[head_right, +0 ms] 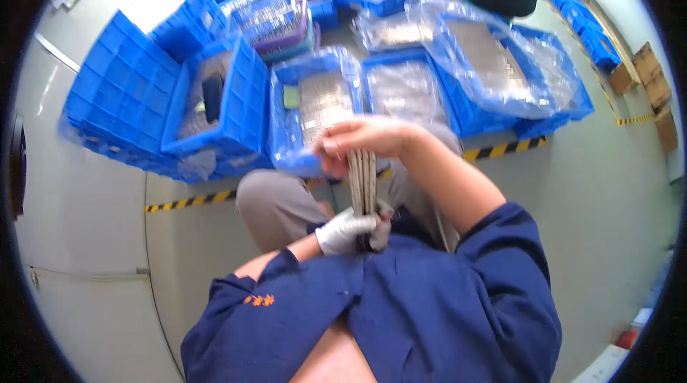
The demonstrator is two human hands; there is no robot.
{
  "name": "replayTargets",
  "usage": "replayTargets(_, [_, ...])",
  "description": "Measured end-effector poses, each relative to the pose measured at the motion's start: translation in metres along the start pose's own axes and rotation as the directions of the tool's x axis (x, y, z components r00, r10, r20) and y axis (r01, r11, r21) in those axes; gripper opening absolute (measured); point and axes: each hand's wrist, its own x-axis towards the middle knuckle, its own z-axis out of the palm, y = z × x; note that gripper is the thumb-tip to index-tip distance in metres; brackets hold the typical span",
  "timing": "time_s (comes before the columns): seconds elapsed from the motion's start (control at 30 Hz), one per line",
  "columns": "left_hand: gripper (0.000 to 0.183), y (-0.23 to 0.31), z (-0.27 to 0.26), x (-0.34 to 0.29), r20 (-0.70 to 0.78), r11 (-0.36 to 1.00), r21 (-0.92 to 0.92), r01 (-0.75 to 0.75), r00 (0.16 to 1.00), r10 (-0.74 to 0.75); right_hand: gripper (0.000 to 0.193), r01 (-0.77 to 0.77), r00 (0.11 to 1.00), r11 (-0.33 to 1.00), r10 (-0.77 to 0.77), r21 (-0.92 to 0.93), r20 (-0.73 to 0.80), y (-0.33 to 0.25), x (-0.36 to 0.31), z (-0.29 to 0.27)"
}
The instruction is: Sorting and inspecting metal rods from blue plastic crates.
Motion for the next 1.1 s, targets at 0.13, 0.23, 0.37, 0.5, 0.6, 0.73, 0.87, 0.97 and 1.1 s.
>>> replayTargets(0.13, [0.019,0.010,0.011,-0.001,-0.057,0.994,-0.077,-0.083,0.995,0.079,0.030,0.447,0.860,0.869,-0.351,0.213,-0.371,0.002,0.011,-0.013])
replayTargets(0.23, [0.016,0.010,0.004,0.001,-0.077,0.982,-0.181,-0.061,0.996,0.048,0.024,0.547,0.786,0.739,-0.293,0.393,-0.544,0.023,-0.008,-0.046])
replayTargets(0.37, [0.015,0.007,0.005,0.005,-0.118,0.973,-0.227,-0.031,0.993,0.004,0.013,0.280,0.828,0.868,-0.003,0.410,-0.560,0.061,-0.035,-0.022])
replayTargets(0.5, [0.018,0.006,0.000,0.008,-0.124,0.981,-0.194,0.023,0.991,-0.047,0.018,0.197,0.883,0.736,0.154,0.648,-0.443,0.091,-0.044,0.005])
replayTargets(0.6, [0.021,0.004,0.000,0.008,-0.117,0.991,-0.128,0.044,0.991,-0.059,0.041,0.133,0.913,0.879,0.072,0.458,-0.402,0.076,-0.039,0.034])
replayTargets(0.73, [0.026,0.004,-0.009,0.008,-0.051,0.996,-0.076,0.055,0.997,-0.059,0.042,0.024,0.957,0.968,0.050,0.249,-0.287,0.084,-0.027,0.030])
replayTargets(0.87, [0.032,0.004,-0.012,0.007,-0.050,0.997,-0.068,0.045,0.998,-0.049,0.026,0.062,0.926,0.934,0.077,0.351,-0.369,0.085,-0.020,0.031])
replayTargets(0.97, [0.033,0.003,-0.017,0.004,0.007,0.980,-0.185,0.067,0.998,-0.067,0.024,0.099,0.872,0.918,0.106,0.385,-0.477,0.078,-0.017,0.021])
replayTargets(1.1, [0.054,0.002,-0.022,0.001,0.045,0.871,-0.492,0.003,0.999,0.022,0.019,0.309,0.716,0.904,-0.016,0.296,-0.698,0.059,-0.018,0.001])
